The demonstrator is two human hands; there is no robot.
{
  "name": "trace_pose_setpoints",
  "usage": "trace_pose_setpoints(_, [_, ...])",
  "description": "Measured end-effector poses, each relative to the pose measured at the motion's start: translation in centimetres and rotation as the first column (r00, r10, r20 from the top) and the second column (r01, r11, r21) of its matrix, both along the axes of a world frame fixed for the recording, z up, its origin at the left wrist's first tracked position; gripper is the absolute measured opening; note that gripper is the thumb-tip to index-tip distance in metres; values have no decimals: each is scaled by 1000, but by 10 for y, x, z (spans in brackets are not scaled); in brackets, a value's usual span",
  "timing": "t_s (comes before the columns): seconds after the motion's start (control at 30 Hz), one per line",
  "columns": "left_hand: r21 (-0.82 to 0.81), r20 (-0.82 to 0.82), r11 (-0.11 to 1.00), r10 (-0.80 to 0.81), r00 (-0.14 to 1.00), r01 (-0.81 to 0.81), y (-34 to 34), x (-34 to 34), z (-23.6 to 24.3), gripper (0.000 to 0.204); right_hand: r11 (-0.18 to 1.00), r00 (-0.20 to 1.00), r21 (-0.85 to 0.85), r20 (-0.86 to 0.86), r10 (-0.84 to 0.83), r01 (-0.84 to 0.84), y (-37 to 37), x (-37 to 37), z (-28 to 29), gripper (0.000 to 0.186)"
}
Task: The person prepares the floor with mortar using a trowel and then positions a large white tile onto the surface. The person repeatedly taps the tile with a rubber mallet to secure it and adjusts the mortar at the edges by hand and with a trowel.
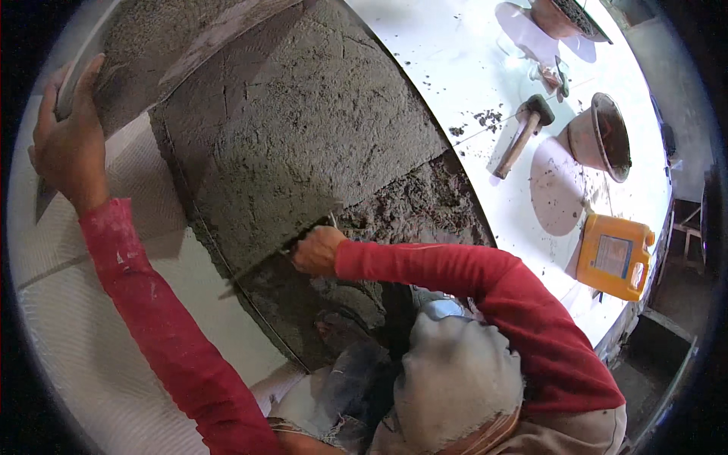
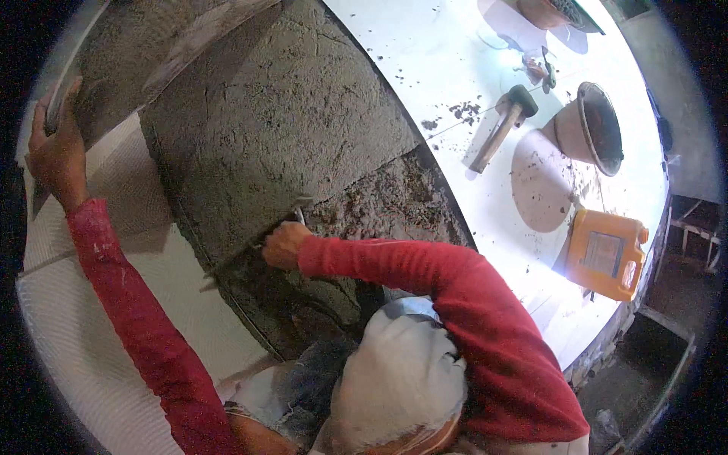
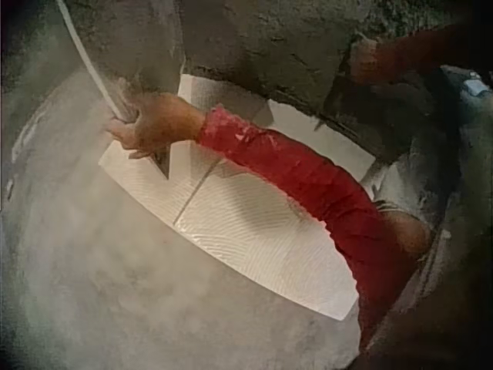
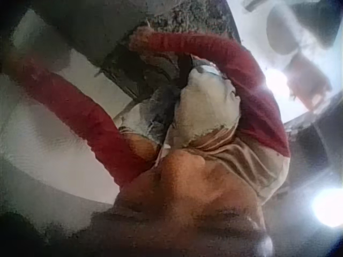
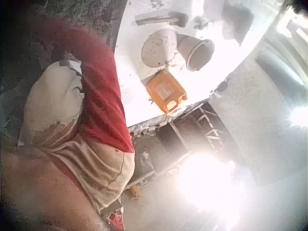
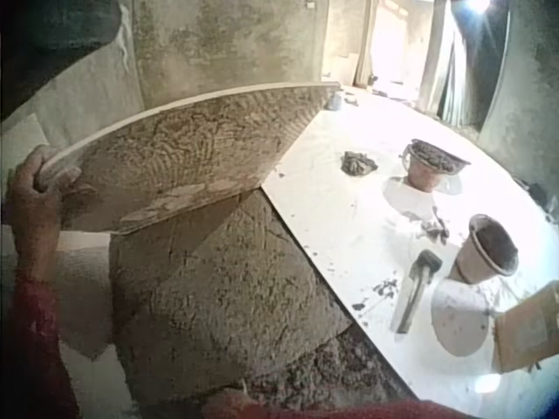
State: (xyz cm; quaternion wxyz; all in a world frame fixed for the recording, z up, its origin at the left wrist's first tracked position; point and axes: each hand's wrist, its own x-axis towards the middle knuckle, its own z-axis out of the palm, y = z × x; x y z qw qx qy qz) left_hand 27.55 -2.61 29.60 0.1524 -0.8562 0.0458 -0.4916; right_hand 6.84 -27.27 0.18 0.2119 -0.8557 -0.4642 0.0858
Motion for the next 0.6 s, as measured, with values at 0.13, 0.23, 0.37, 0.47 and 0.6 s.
trace_pose_setpoints(0.13, [242, 4, 970, -35, 999, 33, 23, -23, 23, 26, 975, 993, -201, -81, 81, -96, 10, 15, 42, 25])
trace_pose_setpoints(0.23, [-321, -8, 936, -154, 988, 143, -73, -19, -2, 36, 972, 991, -193, 26, -131, 134, -16, 66, 7, 28])
trace_pose_setpoints(0.37, [-332, 14, 922, -206, 978, 199, -69, -45, 15, 37, 988, 996, -135, 41, 80, -73, 5, 35, 10, 28])
trace_pose_setpoints(0.47, [-459, -110, 875, -230, 967, 156, -75, -66, 20, 30, 982, 985, -86, -59, 162, -167, -12, 9, 18, 32])
trace_pose_setpoints(0.6, [-456, -97, 852, -336, 937, 258, -71, -66, 9, 25, 993, 999, -118, -20, -30, 28, -5, 29, 29, 31])
